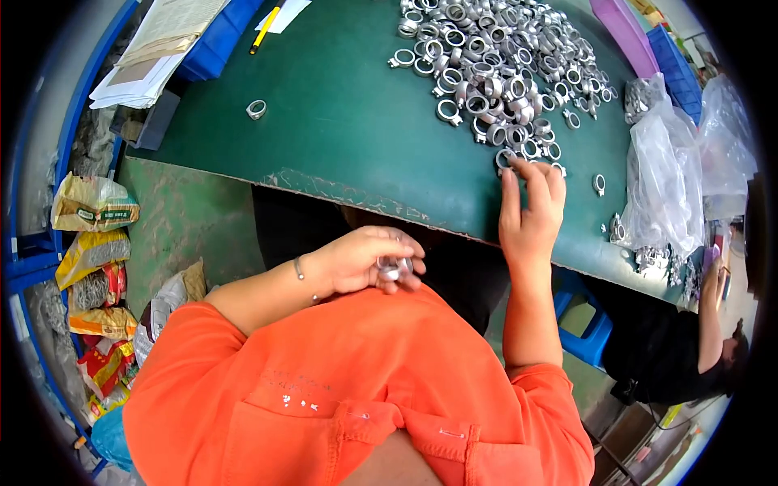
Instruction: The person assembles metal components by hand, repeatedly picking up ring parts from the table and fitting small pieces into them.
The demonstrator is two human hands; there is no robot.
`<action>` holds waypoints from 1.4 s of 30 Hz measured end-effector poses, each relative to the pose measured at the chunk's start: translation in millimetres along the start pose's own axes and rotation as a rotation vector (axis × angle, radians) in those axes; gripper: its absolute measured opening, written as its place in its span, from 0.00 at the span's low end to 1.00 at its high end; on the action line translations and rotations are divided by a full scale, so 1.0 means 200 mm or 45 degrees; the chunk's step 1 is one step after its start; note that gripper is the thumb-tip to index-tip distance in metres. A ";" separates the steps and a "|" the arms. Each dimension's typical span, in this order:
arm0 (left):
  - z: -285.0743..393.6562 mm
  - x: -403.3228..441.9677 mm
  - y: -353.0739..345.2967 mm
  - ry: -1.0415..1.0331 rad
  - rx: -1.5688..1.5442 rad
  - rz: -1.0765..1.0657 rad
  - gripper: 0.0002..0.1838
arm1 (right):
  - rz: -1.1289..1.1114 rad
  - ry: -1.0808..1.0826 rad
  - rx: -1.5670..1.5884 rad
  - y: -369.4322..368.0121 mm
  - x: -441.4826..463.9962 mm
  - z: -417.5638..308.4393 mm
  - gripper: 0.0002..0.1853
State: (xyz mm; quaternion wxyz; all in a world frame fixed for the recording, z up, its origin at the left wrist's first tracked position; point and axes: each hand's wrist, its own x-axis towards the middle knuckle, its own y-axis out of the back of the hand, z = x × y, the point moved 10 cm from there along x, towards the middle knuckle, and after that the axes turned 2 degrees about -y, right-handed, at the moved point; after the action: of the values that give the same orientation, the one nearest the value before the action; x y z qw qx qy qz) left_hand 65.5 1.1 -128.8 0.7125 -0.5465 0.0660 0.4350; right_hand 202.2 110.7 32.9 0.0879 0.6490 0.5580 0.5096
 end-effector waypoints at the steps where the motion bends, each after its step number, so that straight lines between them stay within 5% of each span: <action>1: -0.03 0.05 0.08 -0.001 -0.105 0.093 0.11 | 0.022 0.054 -0.085 -0.01 0.02 0.00 0.07; 7: -0.04 0.19 0.34 -0.060 -0.354 0.490 0.20 | -0.074 0.015 0.018 -0.05 0.01 0.01 0.09; 12: 0.10 0.05 -0.09 -0.166 0.794 -0.041 0.12 | -0.274 -0.392 1.190 -0.14 -0.15 0.05 0.16; 14: 0.17 -0.04 -0.26 -0.324 0.807 -0.207 0.08 | -0.355 -0.275 1.333 -0.13 -0.18 -0.03 0.20; 18: 0.41 -0.11 -0.29 -0.753 0.511 0.010 0.07 | -0.355 0.111 1.313 -0.08 -0.19 -0.21 0.21; 21: 0.46 -0.14 -0.29 -0.994 0.568 0.054 0.06 | -0.335 0.106 1.271 -0.09 -0.19 -0.22 0.19; 26: 0.53 -0.27 -0.40 -1.416 1.248 0.192 0.07 | -0.454 -0.681 1.509 -0.23 -0.27 -0.07 0.14; 30: 0.54 -0.30 -0.44 -1.526 1.405 0.220 0.07 | -0.761 -0.583 1.444 -0.26 -0.30 -0.10 0.12; 34: 0.54 -0.32 -0.42 -1.599 1.412 0.291 0.08 | -0.495 -0.284 1.403 -0.20 -0.23 -0.15 0.15; 42: 0.53 -0.31 -0.42 -1.512 1.396 0.235 0.09 | -0.380 -0.150 1.258 -0.15 -0.20 -0.17 0.17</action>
State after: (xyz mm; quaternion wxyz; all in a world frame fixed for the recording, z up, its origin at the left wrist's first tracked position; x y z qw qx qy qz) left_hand 45.1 54.4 9.7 0.7564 0.2097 -0.0746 0.6151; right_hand 163.0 73.3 4.6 -0.1262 0.5540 0.8126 0.1301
